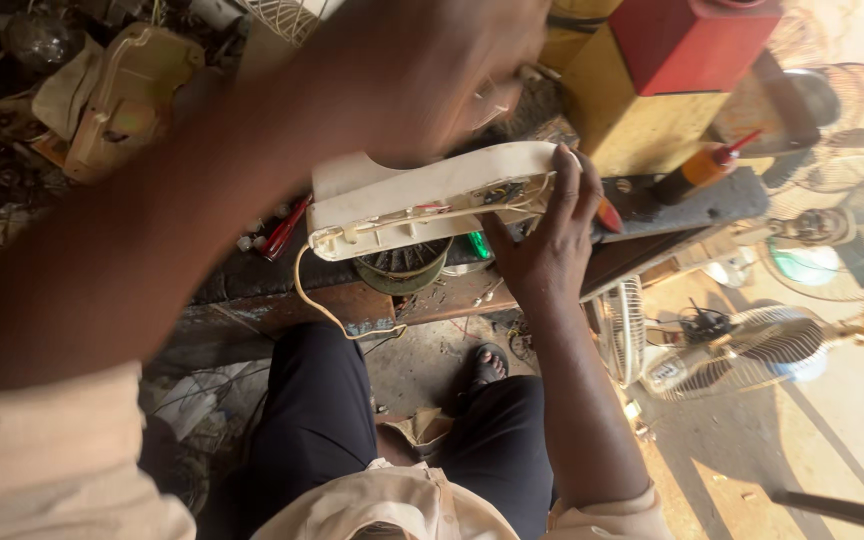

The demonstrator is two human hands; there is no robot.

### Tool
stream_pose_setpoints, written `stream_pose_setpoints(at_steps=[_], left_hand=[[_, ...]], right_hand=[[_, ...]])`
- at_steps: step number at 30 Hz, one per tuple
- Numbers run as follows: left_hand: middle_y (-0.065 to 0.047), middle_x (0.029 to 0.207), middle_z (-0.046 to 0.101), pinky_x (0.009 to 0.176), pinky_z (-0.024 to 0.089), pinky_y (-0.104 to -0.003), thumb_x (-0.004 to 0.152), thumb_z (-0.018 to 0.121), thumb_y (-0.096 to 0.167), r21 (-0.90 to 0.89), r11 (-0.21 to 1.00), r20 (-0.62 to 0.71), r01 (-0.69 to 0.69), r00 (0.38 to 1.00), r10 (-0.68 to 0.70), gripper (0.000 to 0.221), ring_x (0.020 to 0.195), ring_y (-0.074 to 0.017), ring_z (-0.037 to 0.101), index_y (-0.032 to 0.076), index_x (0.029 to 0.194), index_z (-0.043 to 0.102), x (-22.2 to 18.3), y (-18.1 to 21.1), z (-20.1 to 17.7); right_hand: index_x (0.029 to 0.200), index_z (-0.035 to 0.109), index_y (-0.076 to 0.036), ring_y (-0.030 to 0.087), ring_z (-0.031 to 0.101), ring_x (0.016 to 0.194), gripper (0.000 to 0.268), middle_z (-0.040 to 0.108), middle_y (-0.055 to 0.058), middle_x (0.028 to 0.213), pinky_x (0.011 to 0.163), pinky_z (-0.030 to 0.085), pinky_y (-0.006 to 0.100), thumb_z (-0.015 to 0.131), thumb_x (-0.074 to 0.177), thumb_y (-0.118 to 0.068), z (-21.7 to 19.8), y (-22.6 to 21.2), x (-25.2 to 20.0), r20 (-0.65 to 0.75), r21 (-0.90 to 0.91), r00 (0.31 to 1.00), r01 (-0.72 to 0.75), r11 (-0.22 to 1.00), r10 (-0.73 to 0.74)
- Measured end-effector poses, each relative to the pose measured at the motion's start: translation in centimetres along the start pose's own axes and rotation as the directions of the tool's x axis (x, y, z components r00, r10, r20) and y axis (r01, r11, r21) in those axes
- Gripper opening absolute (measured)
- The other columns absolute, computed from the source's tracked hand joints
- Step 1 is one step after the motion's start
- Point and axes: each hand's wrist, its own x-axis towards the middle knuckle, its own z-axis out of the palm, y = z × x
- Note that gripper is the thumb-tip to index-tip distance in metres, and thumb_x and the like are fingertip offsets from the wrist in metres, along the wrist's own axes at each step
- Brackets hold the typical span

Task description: The person repairs a white pedestal fan by manipulating its internal wiring and components. They use a screwdriver to adjust connections, handle a small plastic housing, and reassemble parts of the fan's base.

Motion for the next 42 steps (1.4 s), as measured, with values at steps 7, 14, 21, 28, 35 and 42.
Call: stream_pose_setpoints(at_steps=[7,14,21,28,35,42], left_hand=[[-0.015,0.149,0.059,0.120,0.041,-0.050,0.097,0.069,0.048,-0.175,0.946,-0.196,0.273,0.932,-0.305,0.063,0.141,-0.0348,0.054,0.004,0.142,0.058,-13.8,4.8,3.7],[-0.017,0.142,0.060,0.118,0.038,-0.052,0.101,0.065,0.052,-0.317,0.895,-0.382,0.315,0.821,-0.424,0.064,0.139,-0.0370,0.052,0.003,0.141,0.057,-16.4,6.3,8.6],[-0.016,0.140,0.060,0.117,0.039,-0.053,0.101,0.072,0.038,-0.309,0.890,-0.433,0.336,0.784,-0.446,0.054,0.138,-0.0363,0.053,0.003,0.139,0.057,-16.1,6.7,9.0],[-0.018,0.140,0.058,0.117,0.038,-0.053,0.098,0.075,0.025,-0.341,0.882,-0.434,0.324,0.778,-0.454,0.051,0.137,-0.0376,0.053,0.002,0.139,0.056,-16.4,6.6,8.9],[-0.018,0.141,0.058,0.117,0.038,-0.053,0.098,0.076,0.022,-0.344,0.882,-0.436,0.321,0.777,-0.453,0.051,0.138,-0.0379,0.052,0.002,0.140,0.056,-16.4,6.6,9.1],[-0.019,0.140,0.057,0.119,0.038,-0.054,0.100,0.076,0.022,-0.361,0.874,-0.432,0.325,0.772,-0.466,0.050,0.139,-0.0383,0.052,0.002,0.140,0.056,-16.4,6.7,9.3]], right_hand=[[0.157,0.025,-0.008,0.047,0.053,0.133,0.106,0.036,0.025,0.151,0.104,0.053,0.052,0.094,0.077,-0.025,-0.2,-0.7,-0.2,0.013,-0.050,1.000,0.018,0.999,-0.017],[0.157,0.025,-0.009,0.046,0.053,0.133,0.106,0.034,0.025,0.151,0.102,0.054,0.050,0.094,0.077,-0.026,-0.4,-1.3,-0.1,0.017,-0.077,1.000,0.015,0.997,-0.013],[0.158,0.024,-0.010,0.045,0.052,0.135,0.107,0.035,0.024,0.153,0.105,0.053,0.050,0.093,0.076,-0.022,0.0,-1.2,-0.4,0.014,-0.088,1.000,-0.017,0.996,0.018],[0.159,0.025,-0.010,0.044,0.048,0.141,0.104,0.036,0.022,0.154,0.109,0.052,0.049,0.091,0.077,-0.014,0.4,-0.5,-0.6,-0.016,-0.098,0.999,0.036,0.995,-0.037],[0.158,0.026,-0.009,0.045,0.049,0.139,0.100,0.036,0.023,0.154,0.106,0.053,0.050,0.089,0.081,-0.011,0.5,-0.1,-0.6,-0.009,-0.101,0.999,0.037,0.994,-0.038],[0.160,0.031,-0.013,0.042,0.052,0.141,0.095,0.039,0.020,0.156,0.107,0.057,0.047,0.085,0.082,-0.004,0.7,0.8,-0.7,-0.014,-0.159,1.000,0.018,0.987,-0.020]])
